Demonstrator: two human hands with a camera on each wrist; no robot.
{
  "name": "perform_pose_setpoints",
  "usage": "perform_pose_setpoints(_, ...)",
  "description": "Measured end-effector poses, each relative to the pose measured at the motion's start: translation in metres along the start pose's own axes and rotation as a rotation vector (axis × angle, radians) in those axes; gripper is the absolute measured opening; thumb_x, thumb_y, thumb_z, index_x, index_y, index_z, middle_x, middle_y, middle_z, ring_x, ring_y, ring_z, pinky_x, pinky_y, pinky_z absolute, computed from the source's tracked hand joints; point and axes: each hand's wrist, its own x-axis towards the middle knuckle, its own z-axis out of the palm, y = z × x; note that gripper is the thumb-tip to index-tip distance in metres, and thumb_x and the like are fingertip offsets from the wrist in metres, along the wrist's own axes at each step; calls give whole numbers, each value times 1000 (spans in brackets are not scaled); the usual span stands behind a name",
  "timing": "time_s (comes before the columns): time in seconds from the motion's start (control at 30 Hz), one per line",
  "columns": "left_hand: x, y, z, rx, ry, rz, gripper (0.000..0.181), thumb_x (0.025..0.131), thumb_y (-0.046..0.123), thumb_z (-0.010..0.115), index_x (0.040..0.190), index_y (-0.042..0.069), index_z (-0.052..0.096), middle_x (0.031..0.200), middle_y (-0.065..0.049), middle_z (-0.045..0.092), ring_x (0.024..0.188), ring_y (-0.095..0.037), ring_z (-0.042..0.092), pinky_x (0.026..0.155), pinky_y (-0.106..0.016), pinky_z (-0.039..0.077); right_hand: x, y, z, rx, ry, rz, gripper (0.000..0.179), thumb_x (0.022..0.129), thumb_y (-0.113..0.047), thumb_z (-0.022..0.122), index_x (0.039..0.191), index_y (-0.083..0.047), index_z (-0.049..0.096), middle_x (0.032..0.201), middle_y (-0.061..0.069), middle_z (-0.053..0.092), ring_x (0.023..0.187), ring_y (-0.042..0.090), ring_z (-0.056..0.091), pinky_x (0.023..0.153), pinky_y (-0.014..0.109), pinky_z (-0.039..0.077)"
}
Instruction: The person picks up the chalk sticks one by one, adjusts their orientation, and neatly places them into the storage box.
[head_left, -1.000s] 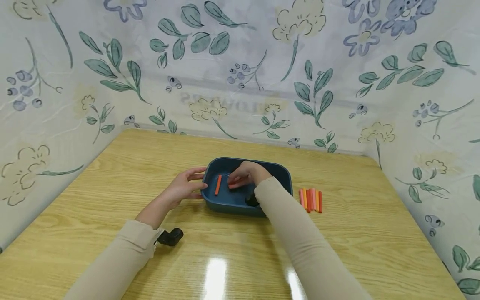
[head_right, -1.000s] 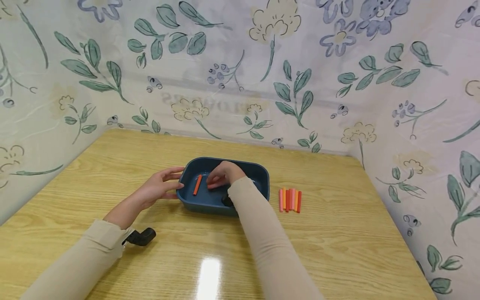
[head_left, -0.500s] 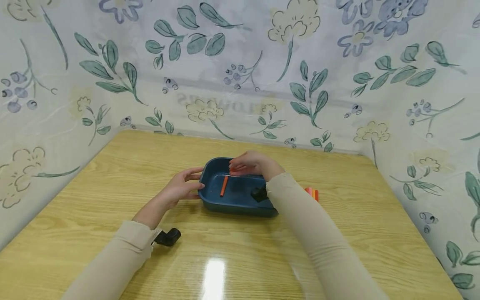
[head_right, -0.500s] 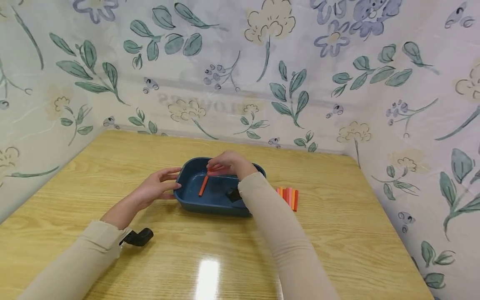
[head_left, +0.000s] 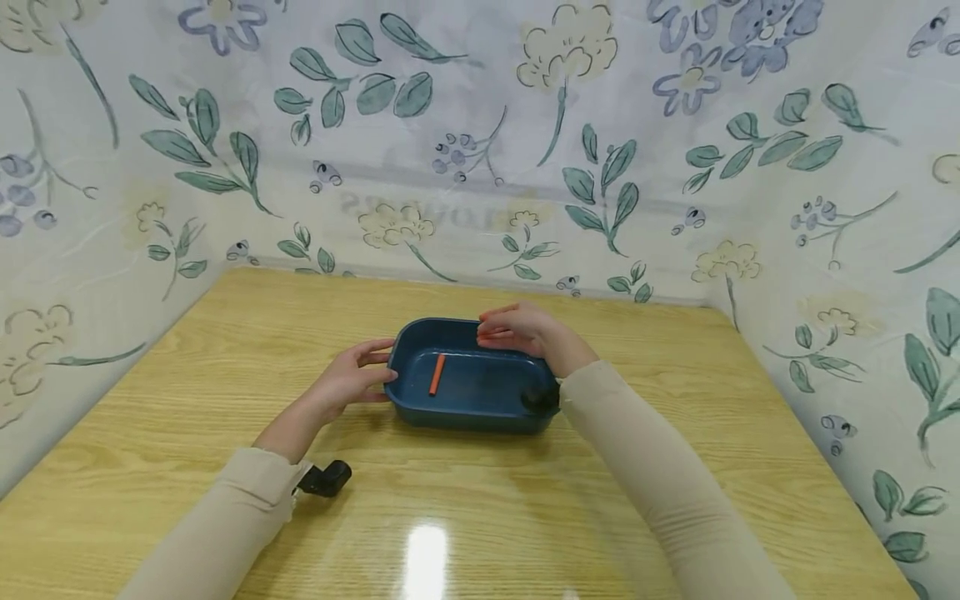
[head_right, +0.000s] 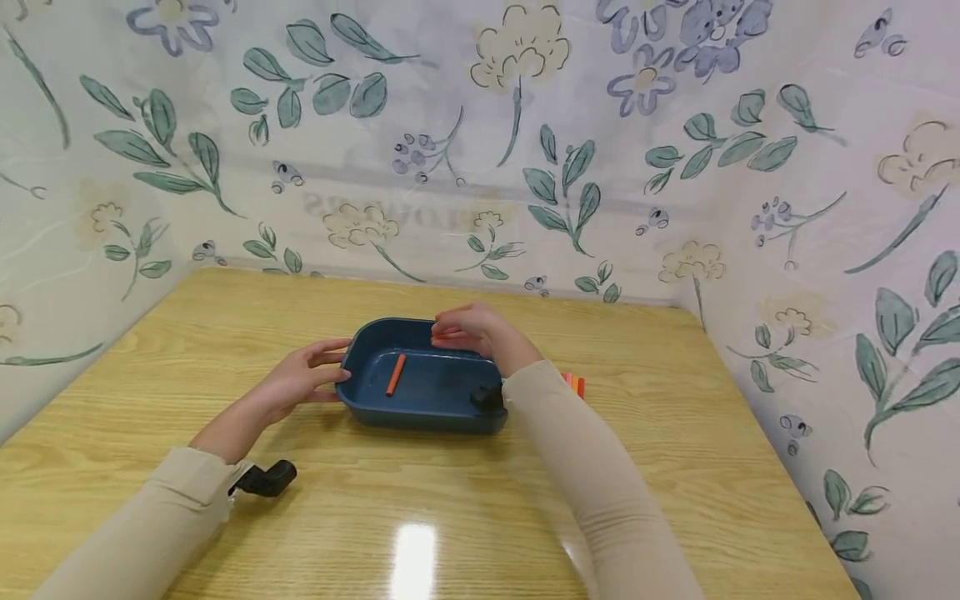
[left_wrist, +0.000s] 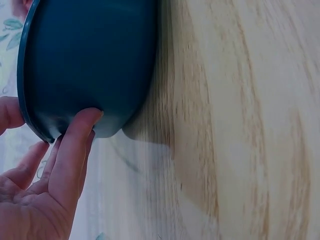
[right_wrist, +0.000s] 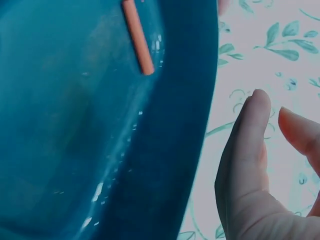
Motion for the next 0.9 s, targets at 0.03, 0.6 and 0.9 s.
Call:
perform_pose_setpoints(0.03, 0, 0, -1, -2, 3, -4, 62, 91, 2, 54, 146, 2, 25, 141, -29, 29, 108, -38, 55, 80, -43, 53, -1, 2, -2, 11, 6, -1, 40, 89, 5, 55, 129, 7, 48, 125, 27, 50, 83, 24, 62, 90, 37, 49)
perform_pose_setpoints(0.6, 0, -3, 3, -29, -11, 11, 62, 90, 1, 54, 145, 0, 25, 141, -30, 29, 110, -41, 54, 80, -45, 52, -44, 23, -68, 36, 48, -84, 45, 94, 3, 48, 137, 9, 36, 133, 31, 40, 89, 22, 64, 88, 32, 49)
perform_pose_setpoints(0.9, -3, -1, 0, -23, 18, -2, 62, 90, -1, 53, 145, 1, 25, 141, -29, 30, 109, -42, 54, 80, -45, 53, -57, 38, -107, 11, 99, -104, 48, 93, 4, 49, 137, 12, 32, 109, 19, 53, 88, 20, 64, 94, 37, 44)
